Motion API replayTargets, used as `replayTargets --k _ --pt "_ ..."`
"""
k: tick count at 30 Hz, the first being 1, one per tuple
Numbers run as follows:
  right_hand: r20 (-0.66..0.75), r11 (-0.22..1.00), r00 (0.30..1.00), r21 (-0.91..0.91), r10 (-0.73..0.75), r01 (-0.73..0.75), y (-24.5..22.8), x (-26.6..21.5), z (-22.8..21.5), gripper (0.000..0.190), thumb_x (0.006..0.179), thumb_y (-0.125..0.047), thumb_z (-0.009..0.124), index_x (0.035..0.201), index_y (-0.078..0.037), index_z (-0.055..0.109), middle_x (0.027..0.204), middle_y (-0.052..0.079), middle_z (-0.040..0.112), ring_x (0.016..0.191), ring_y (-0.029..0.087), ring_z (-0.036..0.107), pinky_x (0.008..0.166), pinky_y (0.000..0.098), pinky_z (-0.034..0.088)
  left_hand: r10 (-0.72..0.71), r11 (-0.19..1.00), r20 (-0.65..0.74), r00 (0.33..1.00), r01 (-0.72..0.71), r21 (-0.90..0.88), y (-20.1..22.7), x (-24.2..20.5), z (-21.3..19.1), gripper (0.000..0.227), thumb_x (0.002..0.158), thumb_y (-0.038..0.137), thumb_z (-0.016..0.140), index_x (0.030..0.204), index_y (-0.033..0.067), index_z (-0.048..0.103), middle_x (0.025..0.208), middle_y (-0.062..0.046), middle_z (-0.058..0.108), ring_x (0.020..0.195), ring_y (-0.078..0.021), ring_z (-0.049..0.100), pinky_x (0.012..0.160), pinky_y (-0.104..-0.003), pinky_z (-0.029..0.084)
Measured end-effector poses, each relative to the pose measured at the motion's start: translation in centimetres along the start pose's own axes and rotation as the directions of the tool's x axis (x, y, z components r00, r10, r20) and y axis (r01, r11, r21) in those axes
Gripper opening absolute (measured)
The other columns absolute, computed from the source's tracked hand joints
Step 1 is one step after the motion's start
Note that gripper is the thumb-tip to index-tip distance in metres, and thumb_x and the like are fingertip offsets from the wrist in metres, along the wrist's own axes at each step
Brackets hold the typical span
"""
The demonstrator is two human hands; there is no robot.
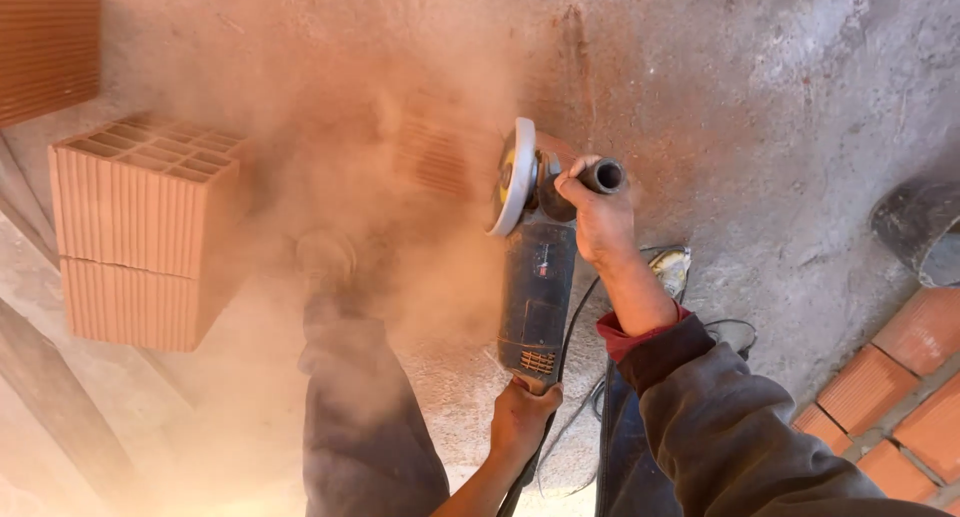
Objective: Cutting clay bricks into smaller pieces using an electric angle grinder.
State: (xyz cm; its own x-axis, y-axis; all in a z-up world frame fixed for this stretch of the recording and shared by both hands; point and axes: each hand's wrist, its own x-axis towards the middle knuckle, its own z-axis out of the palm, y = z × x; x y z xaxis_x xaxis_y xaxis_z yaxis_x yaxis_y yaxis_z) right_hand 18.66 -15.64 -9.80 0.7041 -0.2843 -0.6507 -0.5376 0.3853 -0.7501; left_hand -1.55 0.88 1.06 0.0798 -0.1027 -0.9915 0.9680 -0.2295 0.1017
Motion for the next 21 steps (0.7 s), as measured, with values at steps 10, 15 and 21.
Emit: replayTargets --k 10,15,21 --pt "0.035 0.996 0.997 -0.064 0.067 -0.064 2.5 -3.7 -0.7 0.015 0.088 0.005 0.072 0.09 -0.008 0.063 0.093 0.002 0.065 0.089 0.014 0.064 0.084 0.0316 0.052 0.013 0.999 -0.03 0.999 -0.014 -0.04 -5.3 -0.9 0.6 0.034 0.082 0.027 0.079 0.098 -0.0005 0.068 0.087 -0.006 0.076 0.078 -0.0112 0.067 0.075 -0.028 0.054" --pt "0.054 0.995 0.996 -0.074 0.073 -0.069 4.2 -4.7 -1.2 0.014 0.09 0.002 0.072 0.09 -0.009 0.063 0.094 0.002 0.065 0.09 0.013 0.063 0.083 0.0325 0.052 0.054 0.995 -0.049 0.997 -0.058 -0.078 -8.0 -0.2 1.4 0.029 0.082 0.024 0.079 0.096 0.0011 0.068 0.085 -0.002 0.075 0.076 -0.0077 0.065 0.071 -0.027 0.053" --pt "0.069 0.993 0.993 -0.062 0.1 -0.096 7.7 -6.8 -2.4 0.014 0.09 0.003 0.073 0.092 -0.008 0.063 0.095 0.002 0.066 0.09 0.013 0.064 0.082 0.0316 0.052 -0.054 0.995 -0.024 0.998 0.052 -0.085 -10.3 -1.4 1.8 0.027 0.084 0.024 0.077 0.091 -0.0007 0.068 0.075 -0.004 0.069 0.065 -0.0093 0.06 0.061 -0.029 0.049"
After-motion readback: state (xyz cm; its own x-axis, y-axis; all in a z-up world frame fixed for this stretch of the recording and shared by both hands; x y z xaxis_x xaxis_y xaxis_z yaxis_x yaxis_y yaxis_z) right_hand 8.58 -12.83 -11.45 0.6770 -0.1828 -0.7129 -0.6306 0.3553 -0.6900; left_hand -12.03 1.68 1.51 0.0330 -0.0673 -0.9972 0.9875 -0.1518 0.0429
